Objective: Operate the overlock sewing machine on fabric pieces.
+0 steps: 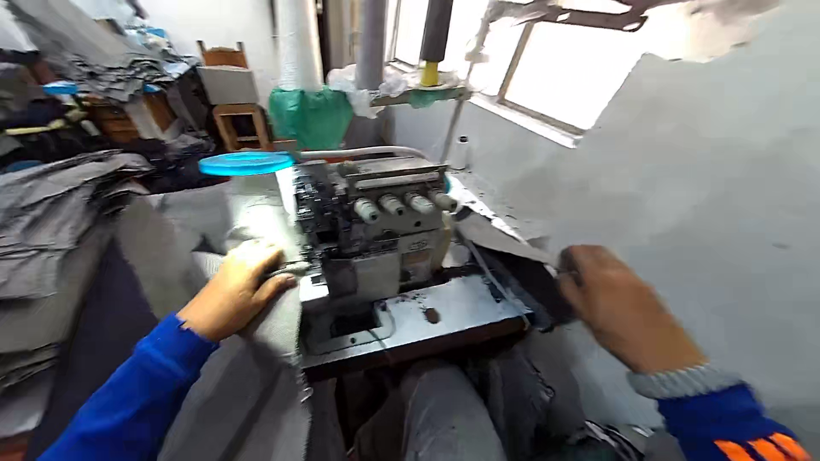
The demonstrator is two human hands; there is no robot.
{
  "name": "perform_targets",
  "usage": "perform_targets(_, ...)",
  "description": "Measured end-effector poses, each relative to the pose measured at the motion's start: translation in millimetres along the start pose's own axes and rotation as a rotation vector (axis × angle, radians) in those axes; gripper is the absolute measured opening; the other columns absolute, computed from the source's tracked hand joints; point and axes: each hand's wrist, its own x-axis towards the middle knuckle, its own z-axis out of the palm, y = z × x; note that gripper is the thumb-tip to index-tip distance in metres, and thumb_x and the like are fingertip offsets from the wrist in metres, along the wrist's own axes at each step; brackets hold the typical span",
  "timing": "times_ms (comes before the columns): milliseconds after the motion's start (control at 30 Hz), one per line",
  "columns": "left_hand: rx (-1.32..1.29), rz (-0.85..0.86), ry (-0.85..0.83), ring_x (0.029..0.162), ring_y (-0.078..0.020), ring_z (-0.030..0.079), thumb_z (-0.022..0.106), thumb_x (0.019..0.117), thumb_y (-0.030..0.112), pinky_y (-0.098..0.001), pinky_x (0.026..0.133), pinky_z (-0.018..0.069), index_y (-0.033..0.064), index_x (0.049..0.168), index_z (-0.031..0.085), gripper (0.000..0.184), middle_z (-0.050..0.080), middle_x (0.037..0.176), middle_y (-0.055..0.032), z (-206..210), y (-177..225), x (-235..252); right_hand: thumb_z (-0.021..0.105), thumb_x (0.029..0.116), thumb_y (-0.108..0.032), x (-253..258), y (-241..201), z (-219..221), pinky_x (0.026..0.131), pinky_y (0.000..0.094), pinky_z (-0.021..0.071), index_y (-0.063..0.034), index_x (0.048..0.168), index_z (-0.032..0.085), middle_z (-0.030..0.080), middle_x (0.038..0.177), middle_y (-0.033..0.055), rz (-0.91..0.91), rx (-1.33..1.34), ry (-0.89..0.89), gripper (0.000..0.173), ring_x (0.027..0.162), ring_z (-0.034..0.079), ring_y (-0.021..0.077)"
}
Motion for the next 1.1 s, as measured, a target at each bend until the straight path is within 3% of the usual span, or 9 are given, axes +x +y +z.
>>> perform_targets(167, -0.515, -0.040, -0.015, 0.068, -0.0027, 0.062, 0.076, 0.0847, 0.003, -0.0198, 0.063, 0.0528, 0.0084, 0.092, 0.067, 0.013, 0.066, 0.077, 0.0038, -28, 13, 10, 0.063, 0.0790, -0.004, 11, -112, 6, 0.057, 0.0588, 0.0562, 0.0019, 0.130, 0.057, 0.069, 0.099, 0.0192, -0.158, 0.349, 0.135, 0.052, 0.073, 0.070, 0.0389)
perform_targets(267, -0.566, -0.001, 0.045, 0.068, -0.0002, 0.065, 0.080, 0.0803, 0.003, -0.0172, 0.064, 0.0552, 0.0061, 0.088, 0.074, 0.011, 0.071, 0.077, 0.0044, -39, 28, 5, 0.070, 0.0833, -0.006, 15, -184, 20, 0.065, 0.0417, 0.0617, -0.0083, 0.128, 0.060, 0.073, 0.090, 0.0029, -0.213, 0.729, 0.052, 0.045, 0.076, 0.072, 0.0189)
perform_targets(500, -0.515, 0.112, 0.200, 0.102, -0.0117, 0.070, 0.080, 0.0857, 0.016, -0.0274, 0.089, 0.0612, 0.0105, 0.086, 0.076, 0.007, 0.073, 0.111, -0.0010, -36, 43, -12, 0.062, 0.0905, -0.001, 18, -288, 58, 0.076, 0.0257, 0.0616, 0.0005, 0.107, 0.063, 0.074, 0.089, 0.0039, 0.041, 1.291, 0.141, 0.017, 0.083, 0.072, 0.0070)
perform_targets(700, -0.545, 0.003, 0.170, 0.067, -0.0036, 0.068, 0.082, 0.0796, 0.005, -0.0196, 0.064, 0.0585, 0.0077, 0.085, 0.072, 0.012, 0.074, 0.078, 0.0022, -45, 45, -14, 0.061, 0.0900, 0.002, 13, -297, 69, 0.062, 0.0191, 0.0536, -0.0040, 0.089, 0.059, 0.062, 0.074, -0.0020, 0.094, 1.604, 0.152, 0.006, 0.068, 0.061, 0.0019)
perform_targets(767, -0.476, -0.010, 0.212, 0.066, -0.0021, 0.067, 0.081, 0.0791, 0.003, -0.0194, 0.063, 0.0581, 0.0072, 0.089, 0.072, 0.014, 0.072, 0.076, 0.0037, -43, 47, -11, 0.056, 0.0997, -0.014, -3, -293, 76, 0.072, 0.0230, 0.0576, 0.0016, 0.102, 0.066, 0.069, 0.086, -0.0002, 0.027, 1.637, -0.002, 0.018, 0.080, 0.066, 0.0022)
perform_targets(833, -0.372, -0.031, 0.239, 0.069, -0.0032, 0.069, 0.081, 0.0803, 0.001, -0.0218, 0.067, 0.0602, 0.0064, 0.100, 0.071, 0.023, 0.074, 0.081, 0.0034, -33, 41, -6, 0.062, 0.0995, -0.034, -27, -295, 85, 0.079, 0.0252, 0.0605, 0.0012, 0.106, 0.070, 0.074, 0.092, -0.0003, -0.032, 1.580, -0.274, 0.037, 0.087, 0.070, 0.0003)
perform_targets(933, -0.172, -0.067, 0.297, 0.086, -0.0096, 0.070, 0.082, 0.0810, 0.008, -0.0316, 0.082, 0.0596, 0.0096, 0.104, 0.074, 0.024, 0.074, 0.091, 0.0018, 4, 29, -8, 0.060, 0.0960, -0.025, -49, -294, 102, 0.068, 0.0292, 0.0544, -0.0020, 0.087, 0.070, 0.066, 0.074, 0.0003, 0.028, 1.447, -0.596, 0.027, 0.071, 0.064, 0.0031)
perform_targets(1000, 0.074, -0.014, 0.379, 0.107, -0.0244, 0.065, 0.077, 0.0881, 0.019, -0.0476, 0.096, 0.0491, 0.0117, 0.101, 0.079, 0.015, 0.074, 0.106, -0.0043, 17, 37, -18, 0.059, 0.0983, -0.022, -52, -282, 109, 0.067, 0.0277, 0.0537, -0.0022, 0.083, 0.070, 0.066, 0.072, 0.0002, 0.004, 1.432, -0.592, 0.027, 0.070, 0.064, 0.0027)
perform_targets(1100, 0.367, 0.041, 0.384, 0.098, -0.0255, 0.070, 0.063, 0.1002, 0.032, -0.0461, 0.090, 0.0533, 0.0141, 0.101, 0.081, 0.025, 0.076, 0.099, -0.0055, 31, 67, -39, 0.063, 0.0984, -0.019, -61, -270, 115, 0.068, 0.0265, 0.0572, -0.0004, 0.084, 0.073, 0.071, 0.074, 0.0048, -0.123, 1.397, -0.430, 0.026, 0.073, 0.069, 0.0044)
